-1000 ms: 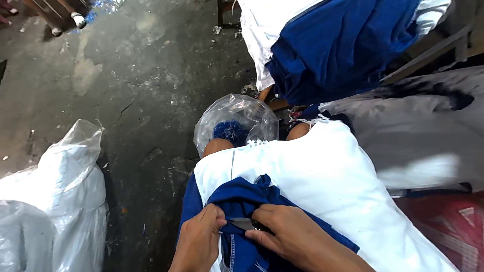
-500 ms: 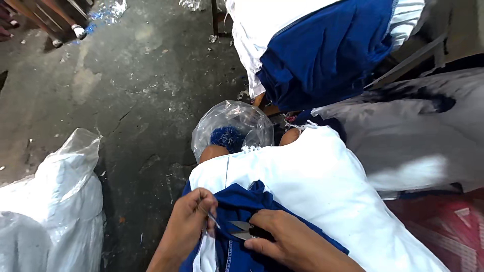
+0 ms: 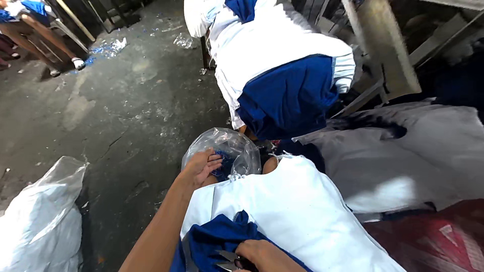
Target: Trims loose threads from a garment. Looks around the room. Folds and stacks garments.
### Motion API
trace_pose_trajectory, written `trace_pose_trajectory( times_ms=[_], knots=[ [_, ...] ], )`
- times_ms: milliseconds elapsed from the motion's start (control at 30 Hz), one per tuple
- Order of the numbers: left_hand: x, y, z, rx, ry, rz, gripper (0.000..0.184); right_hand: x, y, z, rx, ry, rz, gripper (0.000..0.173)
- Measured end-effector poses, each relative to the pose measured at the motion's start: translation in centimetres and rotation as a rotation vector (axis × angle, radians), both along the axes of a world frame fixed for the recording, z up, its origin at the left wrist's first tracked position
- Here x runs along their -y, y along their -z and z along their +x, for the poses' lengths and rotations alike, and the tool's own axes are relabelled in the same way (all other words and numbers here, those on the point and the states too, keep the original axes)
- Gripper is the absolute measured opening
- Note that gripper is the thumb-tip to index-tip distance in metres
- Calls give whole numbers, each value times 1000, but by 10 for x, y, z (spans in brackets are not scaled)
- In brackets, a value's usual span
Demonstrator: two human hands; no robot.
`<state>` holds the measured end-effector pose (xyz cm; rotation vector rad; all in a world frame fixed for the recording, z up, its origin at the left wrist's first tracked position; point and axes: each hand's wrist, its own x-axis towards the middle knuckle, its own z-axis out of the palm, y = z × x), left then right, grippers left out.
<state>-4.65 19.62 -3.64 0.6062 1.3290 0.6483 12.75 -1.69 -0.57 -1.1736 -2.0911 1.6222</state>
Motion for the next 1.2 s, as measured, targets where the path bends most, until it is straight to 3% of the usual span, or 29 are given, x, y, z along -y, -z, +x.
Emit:
trace_pose_trajectory(
  times_ms=[200,300,433,500,567,633,667,767,867,933,1000,1067,1200],
  knots=[
    [3,4,-22,-284,126,230,19,-2,4,1,-32,-24,-23,46],
    [14,-8,-38,-427,224,403,38,-1,5,2,-88,2,5,45],
    [64,-45,-58,-545,355,672,26,3,15,8,-333,178,110,47],
    [104,-64,-74,-459,504,814,23,3,15,10,-449,249,44,53],
    [138,-71,-88,-387,674,892,38,2,11,11,-542,274,-35,55],
    [167,-68,-92,-432,783,952,49,1,4,12,-617,281,-98,57],
    [179,-64,-91,-481,793,985,47,0,0,13,-648,284,-121,58],
    [205,-57,-93,-519,719,1050,29,-2,-10,18,-729,306,-129,58],
    [211,-75,-141,-437,575,999,22,-3,-13,31,-759,328,-52,60],
    [215,-92,-180,-575,380,871,16,0,-14,41,-714,342,5,60],
    [218,-102,-202,-855,177,747,24,1,-11,49,-654,350,50,59],
    [214,-108,-200,-1015,81,667,32,4,-9,54,-611,372,72,59],
    [205,-104,-144,-887,244,864,27,10,-11,59,-580,429,45,59]
  ],
)
